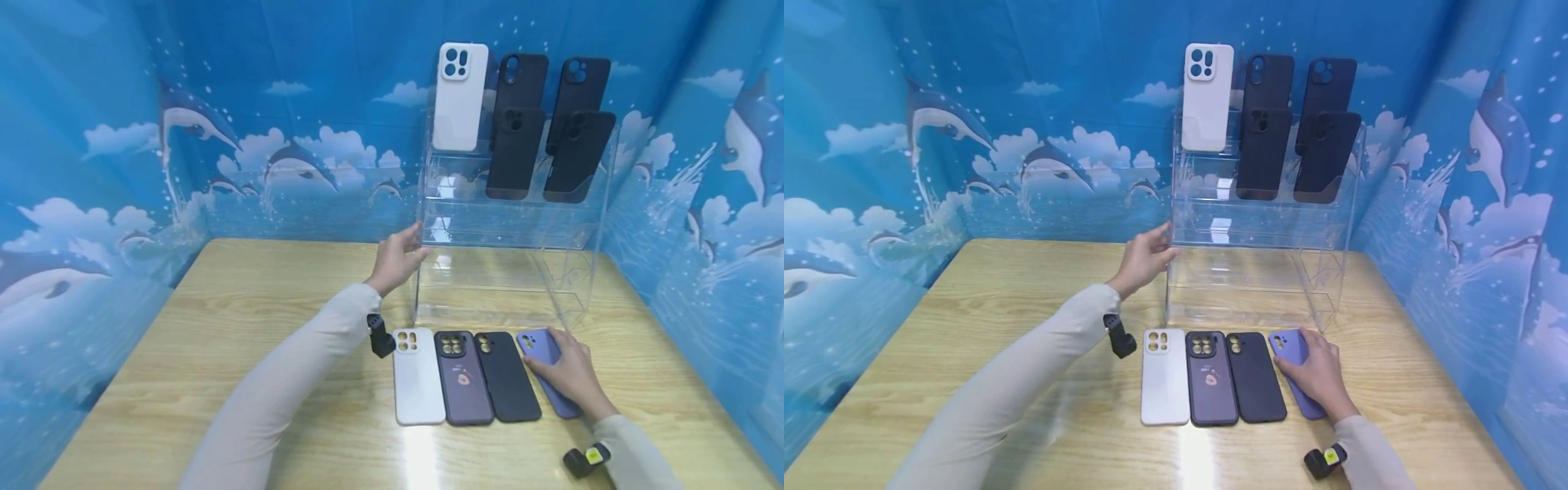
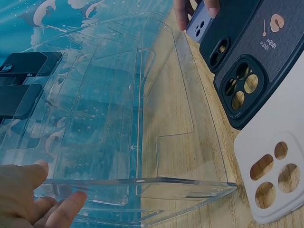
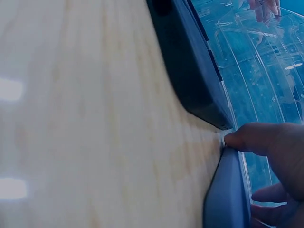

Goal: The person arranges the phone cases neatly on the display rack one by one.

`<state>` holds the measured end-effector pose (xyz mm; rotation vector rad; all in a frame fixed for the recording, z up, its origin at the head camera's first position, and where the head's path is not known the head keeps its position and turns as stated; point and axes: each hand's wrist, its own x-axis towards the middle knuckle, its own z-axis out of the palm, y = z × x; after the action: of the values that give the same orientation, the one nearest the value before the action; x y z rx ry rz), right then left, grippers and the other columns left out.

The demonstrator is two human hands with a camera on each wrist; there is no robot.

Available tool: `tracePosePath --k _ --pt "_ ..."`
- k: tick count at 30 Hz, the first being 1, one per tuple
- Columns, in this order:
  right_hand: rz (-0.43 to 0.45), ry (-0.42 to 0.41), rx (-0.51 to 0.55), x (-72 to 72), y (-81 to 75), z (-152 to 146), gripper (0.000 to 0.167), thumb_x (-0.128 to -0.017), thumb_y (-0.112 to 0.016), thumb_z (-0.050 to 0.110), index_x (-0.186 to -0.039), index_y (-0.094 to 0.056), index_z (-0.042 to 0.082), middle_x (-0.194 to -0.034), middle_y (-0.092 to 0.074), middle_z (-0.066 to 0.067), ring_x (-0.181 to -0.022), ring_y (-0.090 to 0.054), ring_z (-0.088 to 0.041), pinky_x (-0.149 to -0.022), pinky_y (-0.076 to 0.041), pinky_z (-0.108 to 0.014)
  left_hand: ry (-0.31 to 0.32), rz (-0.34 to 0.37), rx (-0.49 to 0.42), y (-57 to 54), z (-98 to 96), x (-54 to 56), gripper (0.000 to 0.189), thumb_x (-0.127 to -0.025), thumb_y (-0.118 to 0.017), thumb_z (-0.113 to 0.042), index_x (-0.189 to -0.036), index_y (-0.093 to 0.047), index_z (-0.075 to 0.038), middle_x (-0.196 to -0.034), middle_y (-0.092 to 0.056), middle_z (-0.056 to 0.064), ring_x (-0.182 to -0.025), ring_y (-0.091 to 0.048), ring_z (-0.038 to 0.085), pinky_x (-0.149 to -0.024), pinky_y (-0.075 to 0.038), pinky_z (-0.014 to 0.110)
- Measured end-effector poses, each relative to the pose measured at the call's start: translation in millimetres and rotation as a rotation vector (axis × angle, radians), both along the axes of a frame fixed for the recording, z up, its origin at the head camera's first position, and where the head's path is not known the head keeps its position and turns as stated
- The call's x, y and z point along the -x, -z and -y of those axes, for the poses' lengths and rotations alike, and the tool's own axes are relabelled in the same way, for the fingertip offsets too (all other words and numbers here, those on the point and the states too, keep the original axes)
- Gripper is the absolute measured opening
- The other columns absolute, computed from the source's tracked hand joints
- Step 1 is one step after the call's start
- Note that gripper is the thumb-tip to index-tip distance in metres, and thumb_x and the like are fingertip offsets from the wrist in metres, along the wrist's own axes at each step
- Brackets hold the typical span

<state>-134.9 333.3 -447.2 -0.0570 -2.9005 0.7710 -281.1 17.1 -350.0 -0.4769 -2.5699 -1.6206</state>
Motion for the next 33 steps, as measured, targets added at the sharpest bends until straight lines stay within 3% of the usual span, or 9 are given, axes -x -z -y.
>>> tracePosePath --k 9,18,27,33 --pt "0.070 0.001 0.011 -3.1 -16.7 2.5 0.082 -0.080 -0.074 0.026 -0.139 -0.033 -0.015 -0.137 -0.034 -0.041 -0.115 -0.035 -0.057 -0.089 -0.042 -0.066 -0.012 -0.022 0.026 0.8 -0.5 1.4 0.063 -0.090 -0.068 -0.022 -0.145 -0.040 -0.012 -0.130 -0.060 0.011 -0.111 -0.063 0.023 -0.081 -0.059 0.027" --pt "-0.057 -0.028 0.017 -6.6 -63.3 14.3 0.082 -0.082 -0.073 0.027 -0.142 -0.031 -0.011 -0.135 -0.035 -0.040 -0.112 -0.039 -0.055 -0.081 -0.046 -0.068 -0.012 -0.009 0.009 0.7 -0.7 1.8 0.063 -0.090 -0.069 -0.023 -0.145 -0.041 -0.012 -0.130 -0.059 0.012 -0.112 -0.063 0.024 -0.074 -0.060 0.023" --pt "-0.186 -0.040 0.089 15.0 -110.1 28.1 0.082 -0.083 -0.072 0.025 -0.147 -0.029 -0.005 -0.131 -0.037 -0.037 -0.102 -0.045 -0.045 -0.067 -0.053 -0.051 -0.012 -0.002 0.007 0.5 0.3 2.7 0.063 -0.090 -0.068 -0.021 -0.145 -0.040 -0.013 -0.131 -0.059 0.013 -0.112 -0.063 0.024 -0.075 -0.060 0.023" --pt "-0.242 -0.047 0.143 34.9 -141.3 42.0 0.084 -0.084 -0.070 0.026 -0.150 -0.025 0.000 -0.141 -0.028 -0.035 -0.108 -0.043 -0.048 -0.074 -0.051 -0.059 -0.012 -0.008 0.017 1.4 0.0 3.0 0.062 -0.090 -0.068 -0.020 -0.145 -0.041 -0.012 -0.130 -0.060 0.012 -0.112 -0.063 0.024 -0.082 -0.058 0.026"
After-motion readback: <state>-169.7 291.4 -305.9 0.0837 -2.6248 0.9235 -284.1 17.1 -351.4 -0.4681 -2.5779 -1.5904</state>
